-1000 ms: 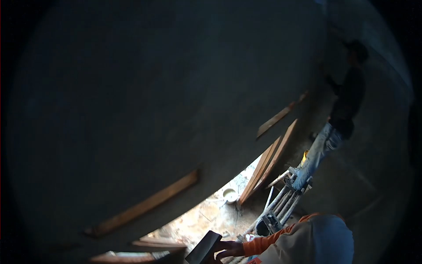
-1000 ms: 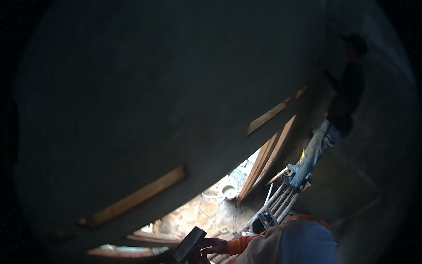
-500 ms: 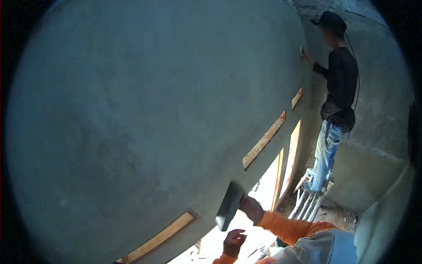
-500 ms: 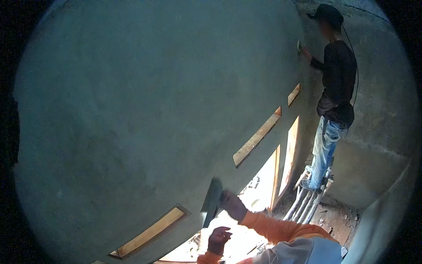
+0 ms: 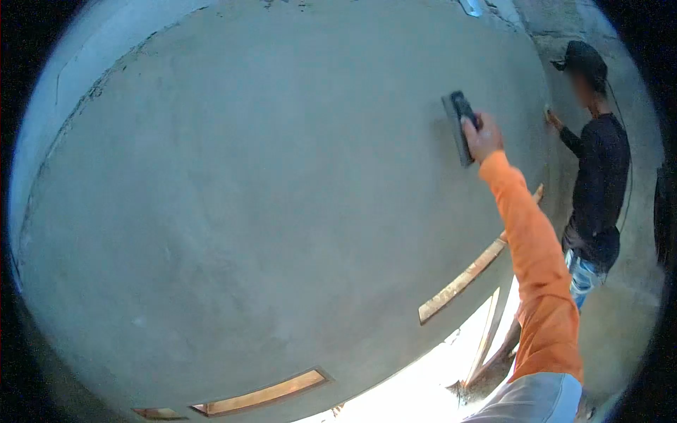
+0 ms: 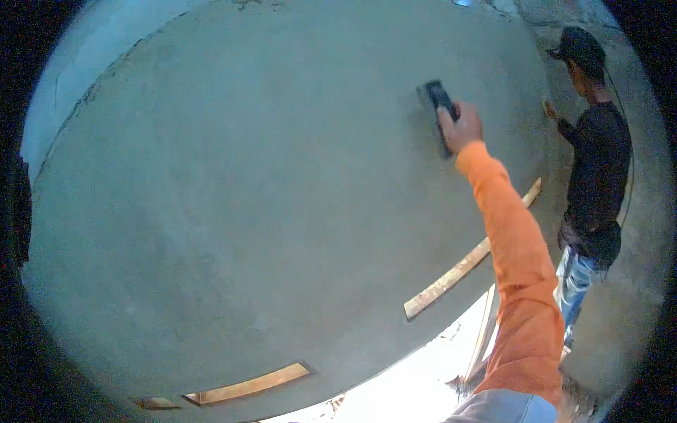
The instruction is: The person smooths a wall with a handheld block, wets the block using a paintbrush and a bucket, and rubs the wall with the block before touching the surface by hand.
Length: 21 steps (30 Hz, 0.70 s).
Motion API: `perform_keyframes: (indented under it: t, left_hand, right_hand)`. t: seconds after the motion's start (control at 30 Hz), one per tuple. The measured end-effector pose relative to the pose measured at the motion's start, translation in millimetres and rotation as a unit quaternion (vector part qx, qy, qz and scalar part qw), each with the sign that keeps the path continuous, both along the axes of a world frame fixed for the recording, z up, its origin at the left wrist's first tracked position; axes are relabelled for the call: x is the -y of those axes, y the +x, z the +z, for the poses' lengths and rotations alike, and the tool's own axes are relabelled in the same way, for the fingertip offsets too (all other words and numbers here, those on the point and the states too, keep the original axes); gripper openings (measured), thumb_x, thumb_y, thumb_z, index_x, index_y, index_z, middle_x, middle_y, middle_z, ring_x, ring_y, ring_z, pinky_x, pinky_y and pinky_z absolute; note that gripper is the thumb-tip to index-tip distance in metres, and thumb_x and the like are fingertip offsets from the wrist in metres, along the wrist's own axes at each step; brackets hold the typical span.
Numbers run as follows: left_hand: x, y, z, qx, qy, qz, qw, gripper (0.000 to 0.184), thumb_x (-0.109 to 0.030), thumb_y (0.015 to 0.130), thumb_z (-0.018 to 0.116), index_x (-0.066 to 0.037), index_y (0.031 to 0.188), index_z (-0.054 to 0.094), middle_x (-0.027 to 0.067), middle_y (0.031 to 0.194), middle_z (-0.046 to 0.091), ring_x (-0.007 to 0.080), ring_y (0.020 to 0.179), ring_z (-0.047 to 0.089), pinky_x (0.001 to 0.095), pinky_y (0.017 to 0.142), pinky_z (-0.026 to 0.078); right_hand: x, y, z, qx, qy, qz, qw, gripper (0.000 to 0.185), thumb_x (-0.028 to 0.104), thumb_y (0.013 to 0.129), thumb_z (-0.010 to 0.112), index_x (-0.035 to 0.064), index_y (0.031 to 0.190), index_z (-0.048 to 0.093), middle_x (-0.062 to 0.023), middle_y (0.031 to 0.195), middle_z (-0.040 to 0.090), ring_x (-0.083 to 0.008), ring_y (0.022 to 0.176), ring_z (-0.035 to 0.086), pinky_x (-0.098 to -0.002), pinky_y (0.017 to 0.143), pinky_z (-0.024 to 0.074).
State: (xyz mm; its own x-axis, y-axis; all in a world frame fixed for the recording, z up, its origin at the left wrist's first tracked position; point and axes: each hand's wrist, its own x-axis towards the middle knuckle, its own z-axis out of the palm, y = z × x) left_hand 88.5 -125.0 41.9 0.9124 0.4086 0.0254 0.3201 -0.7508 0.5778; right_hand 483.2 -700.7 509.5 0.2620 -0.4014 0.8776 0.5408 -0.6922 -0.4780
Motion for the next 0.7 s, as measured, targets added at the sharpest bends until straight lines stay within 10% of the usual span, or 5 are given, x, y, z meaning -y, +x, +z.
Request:
perform_keyframes:
  t: [0.13, 0.4, 0.63, 0.7]
  left_hand:
    - [-45.2, -13.4, 144.9, 0.247, 0.157, 0.063, 0.954, 0.044, -0.017, 0.088, 0.056, 0.005, 0.124, 0.041, 0.02, 0.125, 0.045, 0.0294, 0.119, 0.042, 0.0387, 0.1, 0.032]
    - [-65.7, 103.8, 487.0, 0.64, 0.361, 0.164, 0.659, 0.05, -0.022, 0.089, 0.05, 0.001, 0.131, 0.037, 0.0178, 0.137, 0.036, 0.0311, 0.13, 0.028, 0.0409, 0.107, 0.021]
    - [-27.2, 214.2, 567.7, 0.636, 0.26, 0.313, 0.656, 0.059, -0.045, 0.092, 0.035, -0.01, 0.139, 0.028, 0.0095, 0.146, 0.023, 0.0288, 0.137, 0.014, 0.0509, 0.108, 0.009]
    - [-44.4, 221.3, 561.3, 0.636, 0.389, 0.356, 0.563, 0.061, -0.05, 0.092, 0.029, -0.012, 0.14, 0.025, 0.0096, 0.147, 0.02, 0.0279, 0.137, 0.013, 0.0546, 0.107, 0.007]
  right_hand:
    - [-23.3, 18.7, 91.2, 0.1, -0.024, -0.012, 0.995, 0.039, 0.035, 0.082, 0.058, 0.0022, 0.103, 0.058, -0.0203, 0.102, 0.055, -0.0358, 0.097, 0.052, -0.0416, 0.086, 0.0412]
    - [-63.4, 55.7, 215.9, 0.085, 0.029, -0.032, 0.995, 0.045, 0.036, 0.082, 0.056, 0.0029, 0.111, 0.056, -0.0223, 0.111, 0.055, -0.0362, 0.107, 0.05, -0.0411, 0.092, 0.04]
    - [-230.2, -41.1, 256.1, 0.177, -0.169, 0.17, 0.955, 0.03, 0.025, 0.075, 0.053, -0.0016, 0.086, 0.063, -0.0221, 0.078, 0.062, -0.0352, 0.07, 0.06, -0.0415, 0.068, 0.048]
    - [-282.4, -71.3, 219.3, 0.239, -0.291, 0.135, 0.916, 0.031, 0.027, 0.075, 0.054, -0.0008, 0.087, 0.06, -0.0234, 0.091, 0.06, -0.0361, 0.083, 0.058, -0.0424, 0.077, 0.0466]
